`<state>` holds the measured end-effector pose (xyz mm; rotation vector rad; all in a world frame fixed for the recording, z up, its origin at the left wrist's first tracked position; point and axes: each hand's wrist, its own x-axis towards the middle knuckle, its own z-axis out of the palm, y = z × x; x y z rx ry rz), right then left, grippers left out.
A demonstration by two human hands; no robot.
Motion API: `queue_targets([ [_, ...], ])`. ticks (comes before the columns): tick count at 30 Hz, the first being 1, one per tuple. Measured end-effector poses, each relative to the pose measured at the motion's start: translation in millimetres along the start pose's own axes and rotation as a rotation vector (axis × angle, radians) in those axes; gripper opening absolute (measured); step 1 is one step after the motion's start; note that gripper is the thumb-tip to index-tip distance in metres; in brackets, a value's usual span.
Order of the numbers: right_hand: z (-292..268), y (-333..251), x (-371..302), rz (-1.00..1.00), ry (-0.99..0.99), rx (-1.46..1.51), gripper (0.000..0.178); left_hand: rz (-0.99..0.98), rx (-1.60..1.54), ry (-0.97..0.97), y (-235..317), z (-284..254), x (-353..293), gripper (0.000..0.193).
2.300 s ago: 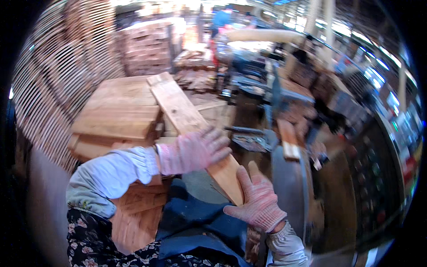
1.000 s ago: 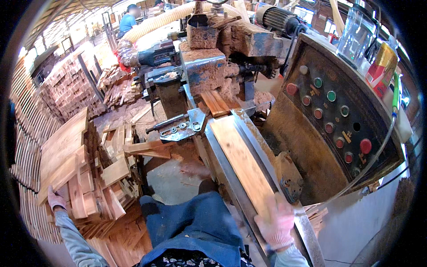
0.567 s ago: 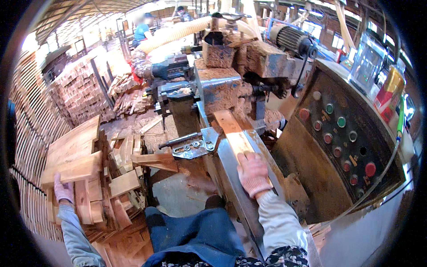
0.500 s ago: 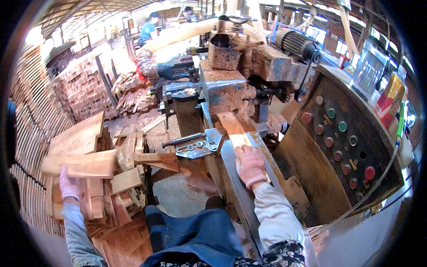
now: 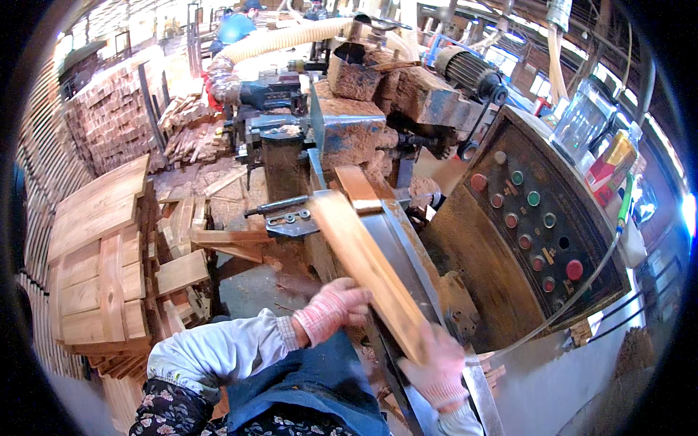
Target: The person picks up curved wood planks one at a time and feeds them through a processing machine in a woodworking facility.
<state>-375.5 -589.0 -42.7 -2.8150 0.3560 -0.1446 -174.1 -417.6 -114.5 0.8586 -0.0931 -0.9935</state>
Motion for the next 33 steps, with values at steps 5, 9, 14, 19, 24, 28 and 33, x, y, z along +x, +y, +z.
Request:
queue_targets([
  [5, 40, 55, -66, 0.21, 0.302, -0.274, 0.088, 0.233, 0.396, 0.096, 60, 19, -23, 0.066],
  [9, 53, 57, -31, 0.286, 0.417, -0.173, 0.097, 0.486, 0.412, 0.338, 152, -30, -88, 0.051],
  [14, 80, 23, 71, 0.141, 0.657, 0.0, 0.098, 0.997, 0.157, 0.772, 220, -172, -225, 0.064],
  [19, 105, -12, 191, -0.091, 0.76, 0.076, 0.097, 1.393, -0.152, 1.309, 265, -325, -351, 0.06],
  [24, 117, -21, 228, -0.153, 0.611, 0.053, 0.1, 1.2, -0.386, 1.636, 280, -405, -380, 0.066],
  [28, 94, -7, 141, -0.12, 0.344, 0.085, 0.103, 1.235, -0.39, 1.3, 290, -411, -364, 0.057],
  [33, 66, 42, -9, 0.078, 0.116, -0.109, 0.084, 1.318, -0.391, 1.15, 312, -448, -382, 0.048],
])
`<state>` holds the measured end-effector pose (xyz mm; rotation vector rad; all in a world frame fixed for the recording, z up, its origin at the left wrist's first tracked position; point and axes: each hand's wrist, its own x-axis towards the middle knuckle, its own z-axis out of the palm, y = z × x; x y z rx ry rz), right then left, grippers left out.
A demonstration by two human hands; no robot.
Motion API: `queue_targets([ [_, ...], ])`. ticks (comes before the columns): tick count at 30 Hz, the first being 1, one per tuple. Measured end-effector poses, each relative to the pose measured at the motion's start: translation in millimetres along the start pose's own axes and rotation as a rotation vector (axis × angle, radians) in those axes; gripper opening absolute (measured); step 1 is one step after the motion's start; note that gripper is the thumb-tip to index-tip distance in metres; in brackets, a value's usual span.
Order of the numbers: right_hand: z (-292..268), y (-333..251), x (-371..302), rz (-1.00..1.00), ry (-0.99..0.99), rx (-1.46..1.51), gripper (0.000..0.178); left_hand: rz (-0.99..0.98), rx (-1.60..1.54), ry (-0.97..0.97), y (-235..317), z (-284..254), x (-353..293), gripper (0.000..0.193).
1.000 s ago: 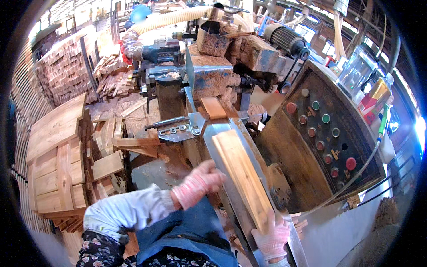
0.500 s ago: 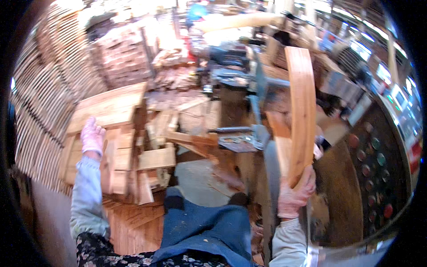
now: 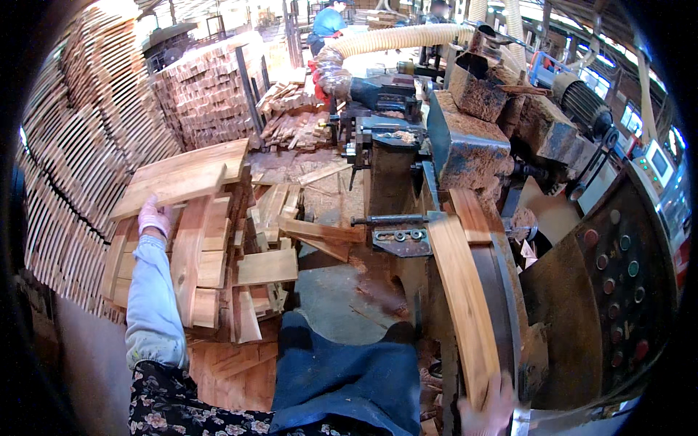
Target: The person picks up curved wood planks one at a time and feeds them through a processing machine in a woodworking facility.
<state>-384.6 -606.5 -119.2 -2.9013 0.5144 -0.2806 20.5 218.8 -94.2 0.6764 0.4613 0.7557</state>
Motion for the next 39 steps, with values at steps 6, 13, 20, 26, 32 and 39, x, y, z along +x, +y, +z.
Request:
queue_targets([
  [6, -25, 0, -11, -0.353, 0.118, -0.079, 0.063, -0.034, 0.24, -0.17, -35, 21, 28, 0.049],
  [13, 19, -41, 142, -0.36, 0.209, -0.015, 0.049, 0.016, 0.218, -0.028, -39, 52, 20, 0.054],
  [20, 63, -95, 274, -0.392, 0.096, -0.004, 0.047, -0.042, 0.153, -0.265, -46, 105, -142, 0.051],
  [26, -17, -249, 194, -0.794, 0.193, 0.254, 0.096, 0.024, 0.461, -0.666, -156, 154, -312, 0.034],
  [32, -20, -172, 137, -0.468, 0.18, 0.349, 0.1, -0.445, 0.287, -1.042, -222, 174, -483, 0.042],
  [39, -48, -36, -33, 0.021, 0.0, -0.03, 0.088, 0.18, 1.187, -1.679, -155, 228, -400, 0.068],
])
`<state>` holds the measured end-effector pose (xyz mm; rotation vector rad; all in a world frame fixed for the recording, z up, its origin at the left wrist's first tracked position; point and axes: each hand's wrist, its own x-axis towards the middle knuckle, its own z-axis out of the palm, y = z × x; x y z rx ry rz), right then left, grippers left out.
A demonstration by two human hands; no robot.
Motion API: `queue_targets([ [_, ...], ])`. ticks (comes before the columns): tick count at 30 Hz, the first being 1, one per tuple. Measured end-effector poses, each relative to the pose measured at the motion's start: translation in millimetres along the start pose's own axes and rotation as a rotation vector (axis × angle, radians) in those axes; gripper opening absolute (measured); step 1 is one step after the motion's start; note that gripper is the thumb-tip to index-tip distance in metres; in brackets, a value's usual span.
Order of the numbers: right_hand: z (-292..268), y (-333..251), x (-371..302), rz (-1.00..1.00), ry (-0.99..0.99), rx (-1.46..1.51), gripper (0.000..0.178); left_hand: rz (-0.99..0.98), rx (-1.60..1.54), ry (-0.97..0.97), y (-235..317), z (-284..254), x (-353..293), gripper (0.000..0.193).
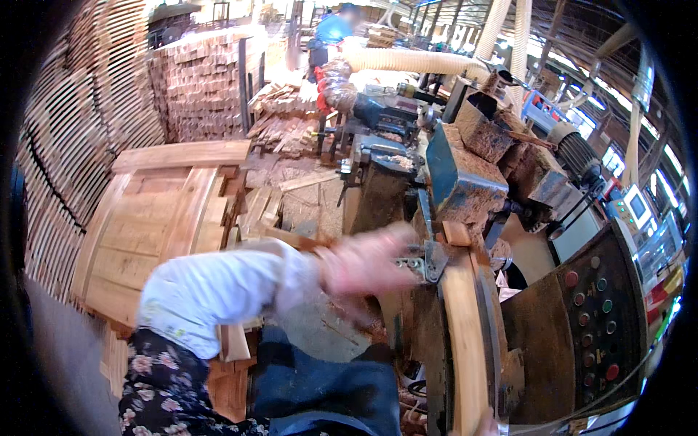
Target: The person picks up curved wood planks one at a time and feeds them through a processing machine in a woodworking facility.
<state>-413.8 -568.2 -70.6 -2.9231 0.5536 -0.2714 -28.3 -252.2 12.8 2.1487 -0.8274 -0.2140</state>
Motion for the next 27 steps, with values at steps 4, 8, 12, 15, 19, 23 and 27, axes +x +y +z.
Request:
queue_targets([
  [4, 4, 28, -51, 0.2, 0.125, -0.112, 0.089, -0.086, 0.559, 0.248, -114, -160, 9, 0.084],
  [8, 27, 25, -3, 0.221, 0.214, -0.174, 0.095, -0.464, 0.839, 0.148, -209, -290, -96, 0.107],
  [12, 72, 26, 92, 0.199, 0.51, -0.05, 0.1, -0.685, 0.745, 0.116, -219, -328, -115, 0.113],
  [15, 119, -3, 212, 0.028, 0.673, 0.183, 0.095, -0.784, 0.765, 0.123, -219, -338, -147, 0.108],
  [19, 105, -53, 271, 0.046, 0.649, 0.265, 0.09, -0.869, 0.811, 0.244, -214, -330, -156, 0.088],
  [23, 100, -62, 245, 0.083, 0.518, 0.257, 0.09, -1.205, 0.778, 0.549, -207, -343, -215, 0.081],
  [27, 107, -17, 149, -0.03, 0.477, 0.181, 0.094, -1.364, 0.9, 0.746, -260, -340, -337, 0.102],
])
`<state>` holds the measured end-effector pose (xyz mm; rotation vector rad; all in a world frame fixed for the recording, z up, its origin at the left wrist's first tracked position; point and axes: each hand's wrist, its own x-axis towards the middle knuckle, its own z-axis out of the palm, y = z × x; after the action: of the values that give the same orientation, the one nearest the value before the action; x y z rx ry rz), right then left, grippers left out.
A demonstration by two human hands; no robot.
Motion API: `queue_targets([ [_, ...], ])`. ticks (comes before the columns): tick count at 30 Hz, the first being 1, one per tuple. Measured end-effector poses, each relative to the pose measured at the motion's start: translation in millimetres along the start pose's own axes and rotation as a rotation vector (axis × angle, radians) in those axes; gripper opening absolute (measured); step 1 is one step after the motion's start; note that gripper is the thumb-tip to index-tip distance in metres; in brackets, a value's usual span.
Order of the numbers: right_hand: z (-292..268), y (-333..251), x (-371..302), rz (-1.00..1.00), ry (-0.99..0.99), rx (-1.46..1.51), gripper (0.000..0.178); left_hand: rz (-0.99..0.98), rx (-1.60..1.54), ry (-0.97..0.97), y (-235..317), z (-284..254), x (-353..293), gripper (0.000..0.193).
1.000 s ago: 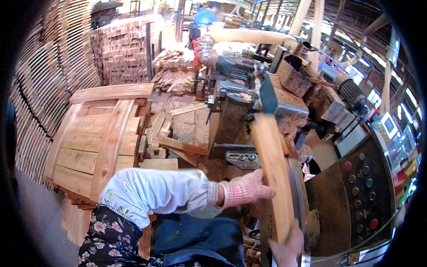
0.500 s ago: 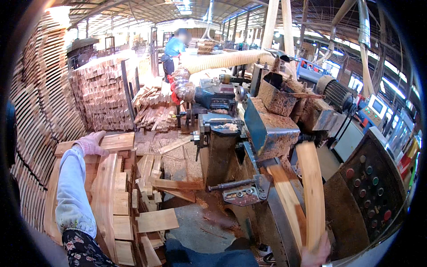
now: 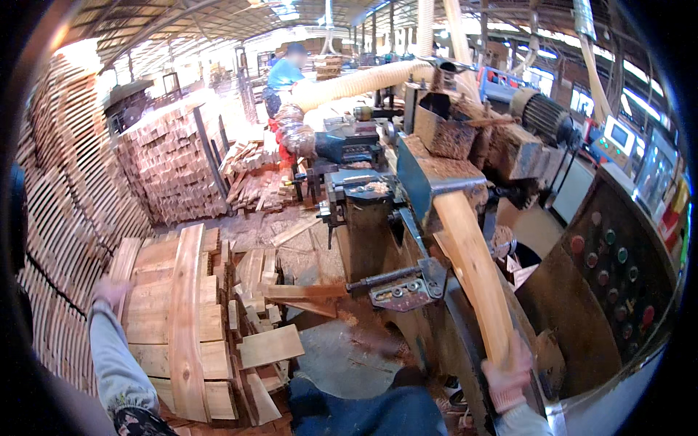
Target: The person picks up curved wood planks one at a time and feeds them through a processing machine in a woodworking facility.
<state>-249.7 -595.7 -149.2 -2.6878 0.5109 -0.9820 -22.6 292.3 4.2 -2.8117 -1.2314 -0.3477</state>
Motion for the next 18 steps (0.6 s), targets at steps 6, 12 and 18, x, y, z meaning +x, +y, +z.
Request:
queue_targets([
  [6, -147, 34, -113, 0.103, -0.334, -0.276, 0.082, 0.031, -0.197, -0.156, -37, 20, -27, 0.116],
  [12, -119, 45, -74, -0.268, -0.245, -0.192, 0.073, 0.013, -0.34, 0.088, -150, 104, 57, 0.11],
  [18, -43, 2, 36, -0.242, -0.16, -0.02, 0.032, -0.049, -0.476, -0.009, -88, 73, -4, 0.113],
])
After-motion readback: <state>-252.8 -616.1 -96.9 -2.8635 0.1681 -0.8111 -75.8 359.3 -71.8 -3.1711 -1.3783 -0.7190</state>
